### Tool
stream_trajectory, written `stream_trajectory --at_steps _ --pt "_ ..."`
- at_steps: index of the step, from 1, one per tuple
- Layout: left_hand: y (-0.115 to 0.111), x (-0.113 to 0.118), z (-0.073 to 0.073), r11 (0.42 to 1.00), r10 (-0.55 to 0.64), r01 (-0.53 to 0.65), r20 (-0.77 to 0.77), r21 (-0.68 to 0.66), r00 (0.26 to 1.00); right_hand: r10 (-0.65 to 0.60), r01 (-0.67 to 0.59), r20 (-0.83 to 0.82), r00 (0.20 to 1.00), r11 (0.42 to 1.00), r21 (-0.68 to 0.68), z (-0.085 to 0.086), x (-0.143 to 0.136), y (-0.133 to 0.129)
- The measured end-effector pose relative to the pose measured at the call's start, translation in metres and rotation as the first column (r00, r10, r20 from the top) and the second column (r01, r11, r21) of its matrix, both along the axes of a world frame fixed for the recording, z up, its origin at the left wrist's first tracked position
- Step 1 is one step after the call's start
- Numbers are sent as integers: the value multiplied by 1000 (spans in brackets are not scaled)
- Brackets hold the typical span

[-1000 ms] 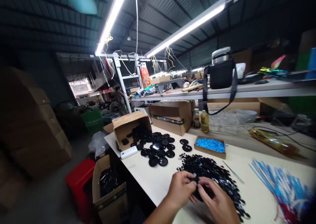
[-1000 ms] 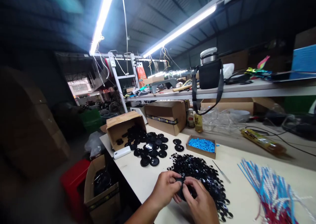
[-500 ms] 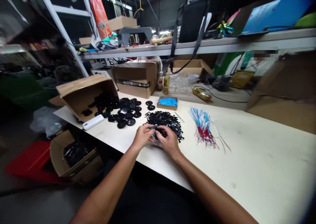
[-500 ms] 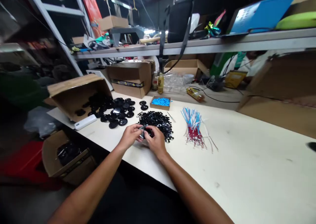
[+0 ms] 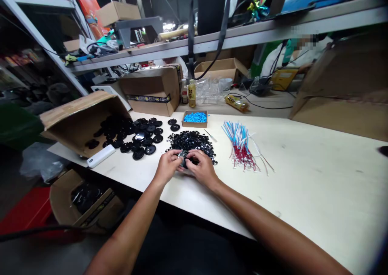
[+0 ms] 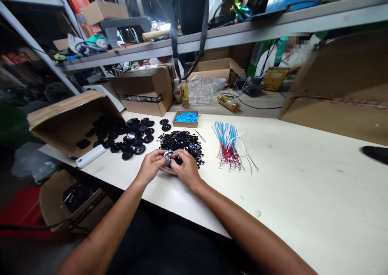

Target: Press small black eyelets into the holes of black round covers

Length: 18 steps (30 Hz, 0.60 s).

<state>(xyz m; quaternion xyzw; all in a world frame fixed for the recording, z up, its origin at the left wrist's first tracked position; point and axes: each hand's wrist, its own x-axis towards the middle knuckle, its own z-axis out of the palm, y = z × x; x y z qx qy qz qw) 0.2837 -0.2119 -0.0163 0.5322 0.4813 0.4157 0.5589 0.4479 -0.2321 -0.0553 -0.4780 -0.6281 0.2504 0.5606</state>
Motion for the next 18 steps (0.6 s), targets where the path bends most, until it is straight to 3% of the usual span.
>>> stream_trajectory --at_steps 11,15,18 --pt "12 32 6 999 -12 9 -46 -54 999 -81 78 -170 982 997 -19 0 35 11" --pt "13 27 3 997 72 -74 -52 -34 996 -184 162 -312 932 982 -95 7 58 18" --pt "7 14 -1 993 117 -118 -65 -11 991 -214 174 -313 925 973 -150 7 69 21"
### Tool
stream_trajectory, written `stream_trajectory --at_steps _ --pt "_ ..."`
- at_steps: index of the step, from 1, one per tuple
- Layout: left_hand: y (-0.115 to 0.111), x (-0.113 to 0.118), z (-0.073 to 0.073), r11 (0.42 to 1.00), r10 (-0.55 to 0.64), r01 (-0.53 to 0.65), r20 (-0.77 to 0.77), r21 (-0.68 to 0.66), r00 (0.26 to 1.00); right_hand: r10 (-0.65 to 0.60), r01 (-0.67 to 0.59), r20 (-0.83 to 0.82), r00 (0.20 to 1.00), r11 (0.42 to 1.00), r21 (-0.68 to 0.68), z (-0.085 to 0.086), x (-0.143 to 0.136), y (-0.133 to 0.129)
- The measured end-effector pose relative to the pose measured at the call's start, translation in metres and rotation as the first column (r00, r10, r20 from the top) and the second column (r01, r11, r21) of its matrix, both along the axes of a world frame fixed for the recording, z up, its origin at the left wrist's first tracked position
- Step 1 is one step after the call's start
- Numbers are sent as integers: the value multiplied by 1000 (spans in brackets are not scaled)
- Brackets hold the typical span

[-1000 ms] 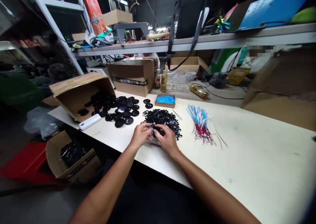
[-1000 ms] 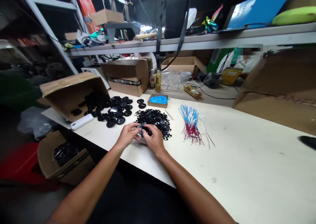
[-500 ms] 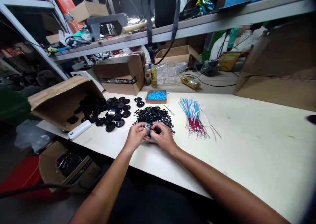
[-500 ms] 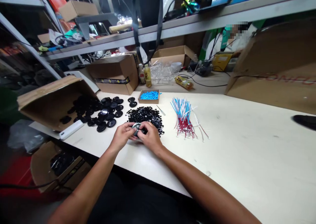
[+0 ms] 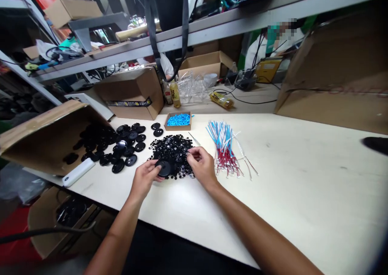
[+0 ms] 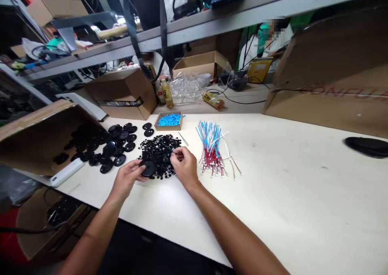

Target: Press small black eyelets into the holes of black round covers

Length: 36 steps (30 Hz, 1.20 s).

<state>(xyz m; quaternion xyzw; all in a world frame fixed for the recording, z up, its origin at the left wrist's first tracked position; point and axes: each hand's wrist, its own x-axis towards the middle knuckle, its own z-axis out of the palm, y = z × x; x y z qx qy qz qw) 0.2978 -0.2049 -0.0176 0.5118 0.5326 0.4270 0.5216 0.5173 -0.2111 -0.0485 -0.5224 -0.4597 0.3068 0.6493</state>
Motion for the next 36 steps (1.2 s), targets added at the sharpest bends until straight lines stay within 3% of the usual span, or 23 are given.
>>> stream_trajectory --at_steps 5,10,16,23,30,36 --pt "-13 -26 -13 993 114 -114 -34 24 993 -15 14 -39 999 999 -38 -15 6 8" --pt "-24 -49 -38 975 221 -219 -42 38 974 -103 98 -102 989 994 -46 -30 10 16" --pt "-32 -58 -57 960 266 -267 20 83 964 -125 124 -64 990 992 -20 -35 9 11" --pt "-32 -57 -58 972 221 -226 73 62 972 -96 68 261 961 991 115 -33 1 2" --pt "-37 -59 -55 984 161 -171 182 44 970 -96 -42 602 793 977 211 -25 -2 0" --pt "-35 -64 -52 990 124 -136 266 26 956 68 -122 887 456 992 -14 -6 -31 23"
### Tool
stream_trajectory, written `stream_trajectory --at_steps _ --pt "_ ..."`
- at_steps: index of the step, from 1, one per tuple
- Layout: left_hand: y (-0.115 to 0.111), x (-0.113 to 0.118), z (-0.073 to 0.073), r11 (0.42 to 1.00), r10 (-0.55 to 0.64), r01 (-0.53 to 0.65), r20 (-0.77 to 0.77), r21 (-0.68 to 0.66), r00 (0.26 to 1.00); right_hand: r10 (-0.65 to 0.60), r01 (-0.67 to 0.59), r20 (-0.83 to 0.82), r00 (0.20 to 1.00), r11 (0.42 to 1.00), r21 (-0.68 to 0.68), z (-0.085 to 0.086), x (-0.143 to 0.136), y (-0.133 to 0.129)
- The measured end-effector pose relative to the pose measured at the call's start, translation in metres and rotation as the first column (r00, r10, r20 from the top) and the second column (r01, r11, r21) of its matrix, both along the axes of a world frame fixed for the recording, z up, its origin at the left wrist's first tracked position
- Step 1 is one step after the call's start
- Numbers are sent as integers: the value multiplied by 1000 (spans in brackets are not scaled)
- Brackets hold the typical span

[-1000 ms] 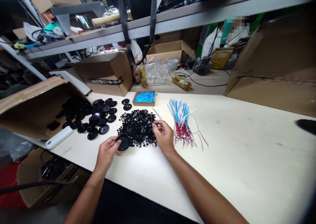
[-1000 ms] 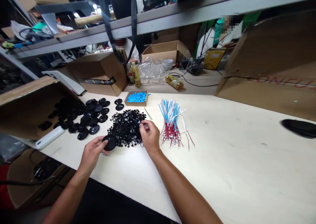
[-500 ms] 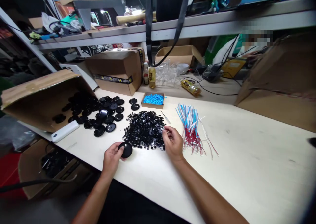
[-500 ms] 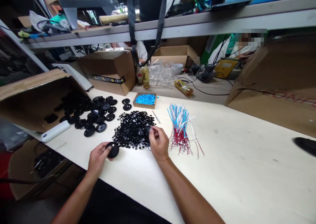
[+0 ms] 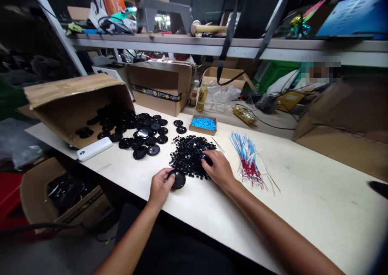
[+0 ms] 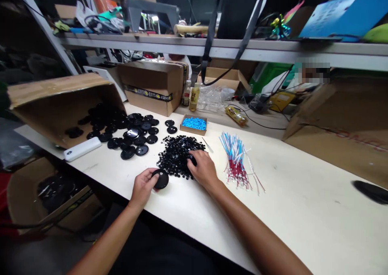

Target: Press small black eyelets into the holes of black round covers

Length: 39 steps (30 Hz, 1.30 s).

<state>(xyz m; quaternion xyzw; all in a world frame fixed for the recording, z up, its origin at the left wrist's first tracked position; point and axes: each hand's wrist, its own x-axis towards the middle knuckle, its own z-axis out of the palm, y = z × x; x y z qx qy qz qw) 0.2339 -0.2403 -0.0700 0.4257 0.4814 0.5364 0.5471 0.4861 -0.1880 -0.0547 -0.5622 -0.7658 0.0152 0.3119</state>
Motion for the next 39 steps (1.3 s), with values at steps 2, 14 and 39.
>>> stream_trajectory --at_steps 2,14,39 --pt "-1 -2 0 1000 -4 4 29 2 1000 28 -25 75 997 999 -45 8 -16 11" --pt "-2 -11 -7 998 -57 52 150 39 987 113 -40 279 954 966 -256 19 -72 54" --pt "-1 -12 -8 998 -57 56 144 13 988 155 -127 125 980 971 -204 31 -77 65"
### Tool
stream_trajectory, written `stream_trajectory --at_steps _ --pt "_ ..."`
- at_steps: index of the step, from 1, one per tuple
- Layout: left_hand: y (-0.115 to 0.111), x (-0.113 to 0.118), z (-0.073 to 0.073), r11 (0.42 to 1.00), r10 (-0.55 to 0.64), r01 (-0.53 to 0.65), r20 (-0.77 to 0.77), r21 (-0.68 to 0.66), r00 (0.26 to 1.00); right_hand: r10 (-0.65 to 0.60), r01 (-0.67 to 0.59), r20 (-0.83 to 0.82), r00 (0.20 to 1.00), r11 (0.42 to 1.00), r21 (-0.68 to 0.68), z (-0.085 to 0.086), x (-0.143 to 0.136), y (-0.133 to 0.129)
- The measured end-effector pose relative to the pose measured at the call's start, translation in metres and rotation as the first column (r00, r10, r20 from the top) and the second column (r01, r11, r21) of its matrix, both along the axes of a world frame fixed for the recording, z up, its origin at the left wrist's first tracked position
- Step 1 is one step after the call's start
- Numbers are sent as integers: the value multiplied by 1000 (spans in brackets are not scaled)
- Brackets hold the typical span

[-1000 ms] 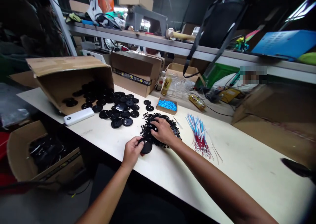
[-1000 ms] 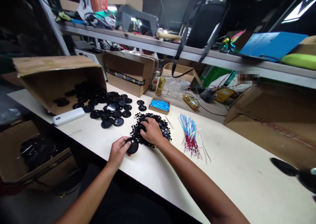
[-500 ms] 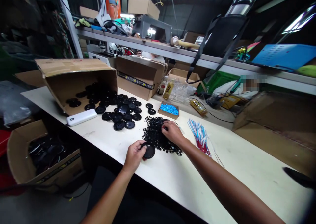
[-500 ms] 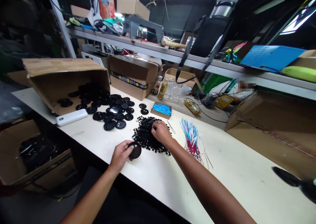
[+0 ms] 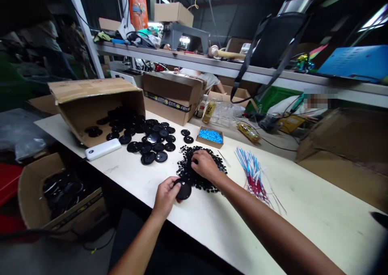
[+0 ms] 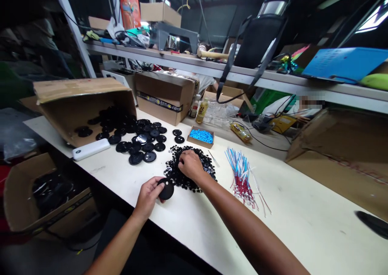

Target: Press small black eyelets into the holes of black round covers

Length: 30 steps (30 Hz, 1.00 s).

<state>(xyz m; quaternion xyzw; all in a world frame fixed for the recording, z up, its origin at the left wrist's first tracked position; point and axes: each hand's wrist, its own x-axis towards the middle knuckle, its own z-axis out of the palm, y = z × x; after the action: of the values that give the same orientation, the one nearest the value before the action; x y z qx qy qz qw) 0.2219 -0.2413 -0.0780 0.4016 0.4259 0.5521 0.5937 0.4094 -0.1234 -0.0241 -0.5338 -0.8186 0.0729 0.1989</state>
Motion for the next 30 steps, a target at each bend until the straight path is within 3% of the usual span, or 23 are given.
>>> stream_trajectory --at_steps 6,12,16,22,27,30 --pt "-1 -1 7 1000 -4 4 -1 -15 1000 -79 78 -256 963 997 -11 8 27 -6" --pt "-1 -1 8 1000 -15 14 -33 -28 999 -203 136 -558 804 978 -161 -1 45 -14" --pt "0 -1 5 999 -25 24 -43 -27 999 -247 135 -634 733 966 -220 -7 49 -15" --pt "0 0 5 999 -27 26 -52 -33 998 -288 218 -550 784 957 -190 -6 54 -16" --pt "2 0 4 998 -41 37 -75 -48 996 -226 179 -337 914 970 -164 5 46 -27" --pt "3 1 4 997 -62 56 -98 -62 993 -228 202 -207 951 969 -141 6 36 -34"
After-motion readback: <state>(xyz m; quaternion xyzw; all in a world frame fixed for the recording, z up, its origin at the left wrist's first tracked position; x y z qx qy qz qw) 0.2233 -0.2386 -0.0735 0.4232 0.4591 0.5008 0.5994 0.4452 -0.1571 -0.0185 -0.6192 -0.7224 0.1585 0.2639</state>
